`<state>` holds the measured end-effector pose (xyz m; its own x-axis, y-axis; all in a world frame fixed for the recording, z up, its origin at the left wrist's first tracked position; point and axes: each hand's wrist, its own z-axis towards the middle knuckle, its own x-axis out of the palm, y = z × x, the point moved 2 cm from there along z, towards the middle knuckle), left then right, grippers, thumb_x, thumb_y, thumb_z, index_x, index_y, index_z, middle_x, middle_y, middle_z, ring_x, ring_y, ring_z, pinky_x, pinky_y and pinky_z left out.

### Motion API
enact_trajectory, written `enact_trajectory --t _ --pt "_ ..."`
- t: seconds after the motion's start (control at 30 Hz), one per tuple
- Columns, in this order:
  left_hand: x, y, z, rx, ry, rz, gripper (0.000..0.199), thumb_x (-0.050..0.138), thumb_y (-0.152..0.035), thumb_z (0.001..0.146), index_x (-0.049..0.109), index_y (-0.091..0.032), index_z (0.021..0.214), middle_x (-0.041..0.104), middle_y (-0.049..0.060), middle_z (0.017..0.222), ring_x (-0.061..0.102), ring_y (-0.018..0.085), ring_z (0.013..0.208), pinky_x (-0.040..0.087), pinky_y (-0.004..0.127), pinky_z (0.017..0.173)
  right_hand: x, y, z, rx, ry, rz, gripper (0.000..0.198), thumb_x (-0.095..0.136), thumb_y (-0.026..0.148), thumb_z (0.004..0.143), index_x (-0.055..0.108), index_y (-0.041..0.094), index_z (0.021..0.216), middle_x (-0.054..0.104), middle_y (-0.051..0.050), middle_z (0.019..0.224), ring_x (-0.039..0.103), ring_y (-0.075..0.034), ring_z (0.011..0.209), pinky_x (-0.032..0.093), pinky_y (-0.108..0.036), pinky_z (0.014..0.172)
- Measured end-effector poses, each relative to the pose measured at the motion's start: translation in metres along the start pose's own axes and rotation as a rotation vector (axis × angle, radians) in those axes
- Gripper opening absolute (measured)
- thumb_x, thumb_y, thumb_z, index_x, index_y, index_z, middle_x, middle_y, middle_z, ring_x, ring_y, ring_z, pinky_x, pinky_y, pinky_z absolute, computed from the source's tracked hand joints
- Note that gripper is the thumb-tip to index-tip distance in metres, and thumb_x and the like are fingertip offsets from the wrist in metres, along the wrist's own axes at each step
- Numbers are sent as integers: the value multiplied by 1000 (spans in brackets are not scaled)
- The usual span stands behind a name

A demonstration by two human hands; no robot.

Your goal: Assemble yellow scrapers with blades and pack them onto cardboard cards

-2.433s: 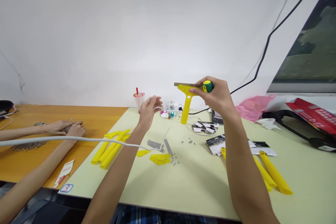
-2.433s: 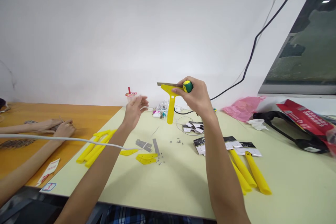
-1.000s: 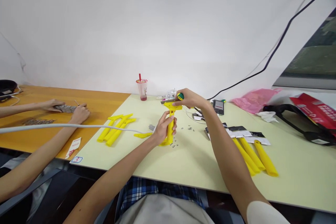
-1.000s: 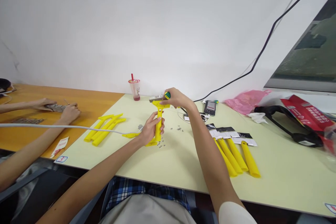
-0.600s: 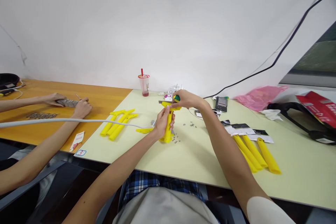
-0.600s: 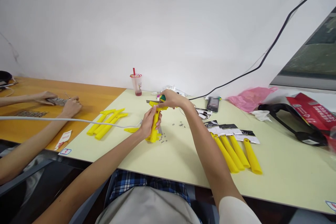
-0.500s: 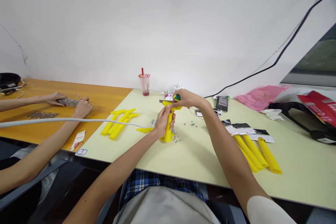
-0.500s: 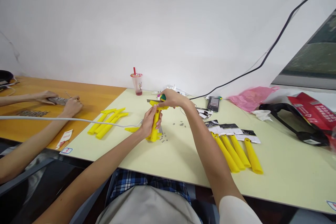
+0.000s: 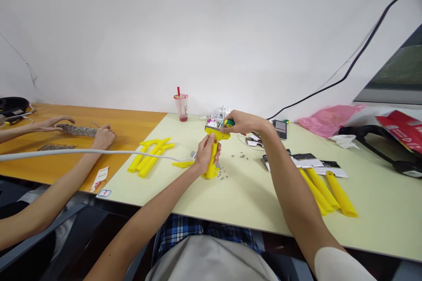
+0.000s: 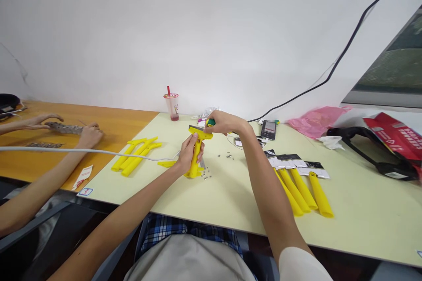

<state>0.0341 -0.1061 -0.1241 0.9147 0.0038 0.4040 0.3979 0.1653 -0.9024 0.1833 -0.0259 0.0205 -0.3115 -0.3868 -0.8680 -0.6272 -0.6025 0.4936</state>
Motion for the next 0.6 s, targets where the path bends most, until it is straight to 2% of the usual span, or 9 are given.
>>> enact_trajectory --t 0.2,0.43,0.6 --pt "-1 -2 0 20 1 1 61 73 -80 89 49 -24 92 62 -4 73 47 7 41 37 21 36 -1 -1 0 -54 28 55 32 87 49 83 76 20 87 66 -1 74 47 -10 50 37 -27 46" --pt "0 -2 -3 41 6 87 57 78 -74 89 52 -23 94 63 -4 75 46 6 42 37 20 37 0 -9 4 -45 16 82 31 89 41 80 78 22 102 70 -1 81 47 -10 55 34 -25 47" --pt "-1 -1 -3 46 15 84 56 76 -73 90 51 -23 94 63 -4 76 46 6 42 38 21 36 -2 -7 1 -71 51 84 24 85 39 84 75 22 99 74 -3 83 53 -13 61 36 -24 48"
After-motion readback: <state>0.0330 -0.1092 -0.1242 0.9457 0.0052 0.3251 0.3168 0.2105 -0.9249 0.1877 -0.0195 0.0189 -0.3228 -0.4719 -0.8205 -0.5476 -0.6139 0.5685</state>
